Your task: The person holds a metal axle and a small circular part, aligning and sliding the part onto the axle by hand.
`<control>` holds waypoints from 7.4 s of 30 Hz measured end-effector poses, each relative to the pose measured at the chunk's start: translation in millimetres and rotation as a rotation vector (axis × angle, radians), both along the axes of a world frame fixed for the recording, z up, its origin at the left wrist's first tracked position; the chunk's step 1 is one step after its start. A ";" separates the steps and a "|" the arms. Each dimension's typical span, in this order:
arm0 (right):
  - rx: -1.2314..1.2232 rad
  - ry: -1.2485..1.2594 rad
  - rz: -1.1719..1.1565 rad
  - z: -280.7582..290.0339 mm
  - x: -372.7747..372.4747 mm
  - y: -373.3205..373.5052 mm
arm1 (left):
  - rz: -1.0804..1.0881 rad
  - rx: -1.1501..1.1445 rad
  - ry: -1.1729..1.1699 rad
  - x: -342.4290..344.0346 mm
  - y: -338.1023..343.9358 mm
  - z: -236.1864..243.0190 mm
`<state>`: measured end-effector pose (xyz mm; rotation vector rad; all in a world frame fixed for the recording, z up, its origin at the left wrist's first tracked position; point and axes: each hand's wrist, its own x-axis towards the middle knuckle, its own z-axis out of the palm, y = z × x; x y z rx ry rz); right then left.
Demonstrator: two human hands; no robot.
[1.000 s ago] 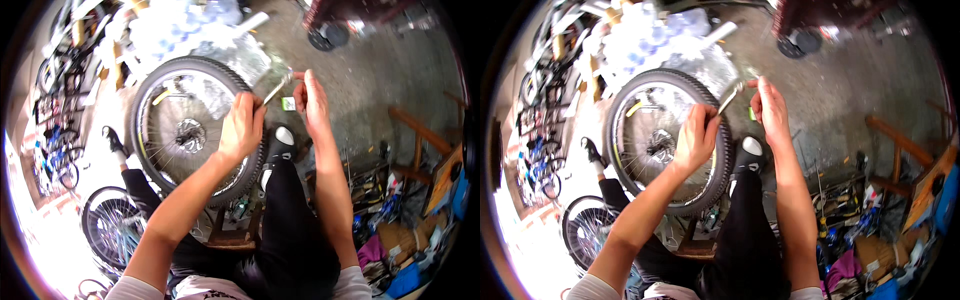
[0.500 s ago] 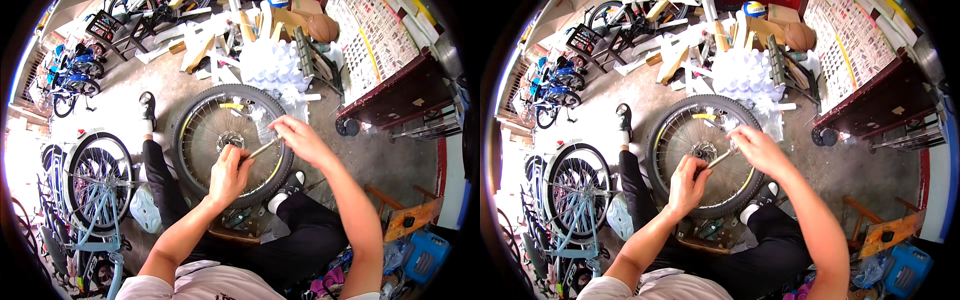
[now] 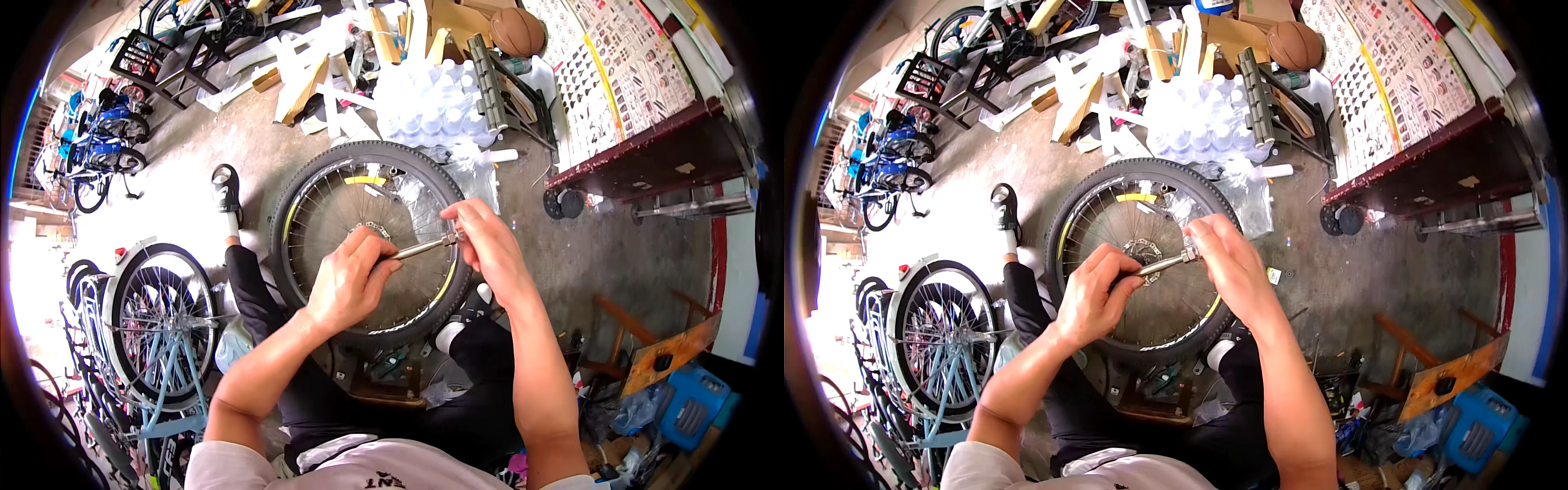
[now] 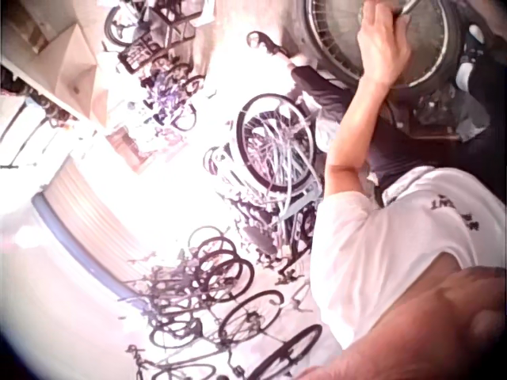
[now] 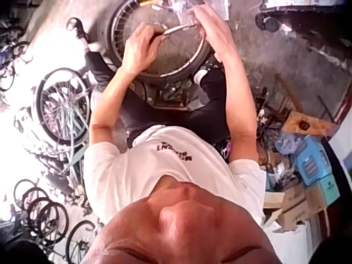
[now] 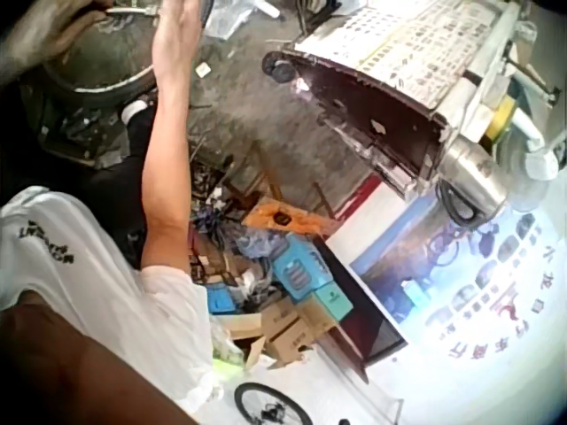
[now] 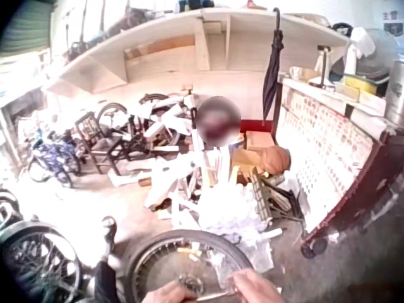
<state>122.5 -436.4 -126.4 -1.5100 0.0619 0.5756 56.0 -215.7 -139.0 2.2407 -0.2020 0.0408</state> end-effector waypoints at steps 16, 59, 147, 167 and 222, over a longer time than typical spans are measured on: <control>0.131 -0.263 0.317 11.3 -15.5 36.2 | 0.340 -0.403 0.200 -73.1 -9.5 8.5; -0.023 -0.051 0.368 -9.6 -70.7 11.5 | 0.497 -1.216 0.060 -129.9 25.4 -19.2; -0.198 -0.200 0.464 -68.2 -113.3 52.6 | 0.611 -1.617 0.189 -116.5 26.0 -68.3; -0.259 -0.238 0.465 -82.5 -109.0 54.4 | 0.536 -1.688 0.154 -105.0 16.3 -68.5; -0.147 -0.134 0.405 -79.2 -108.0 57.4 | 0.540 -1.535 0.399 -131.5 13.7 -97.0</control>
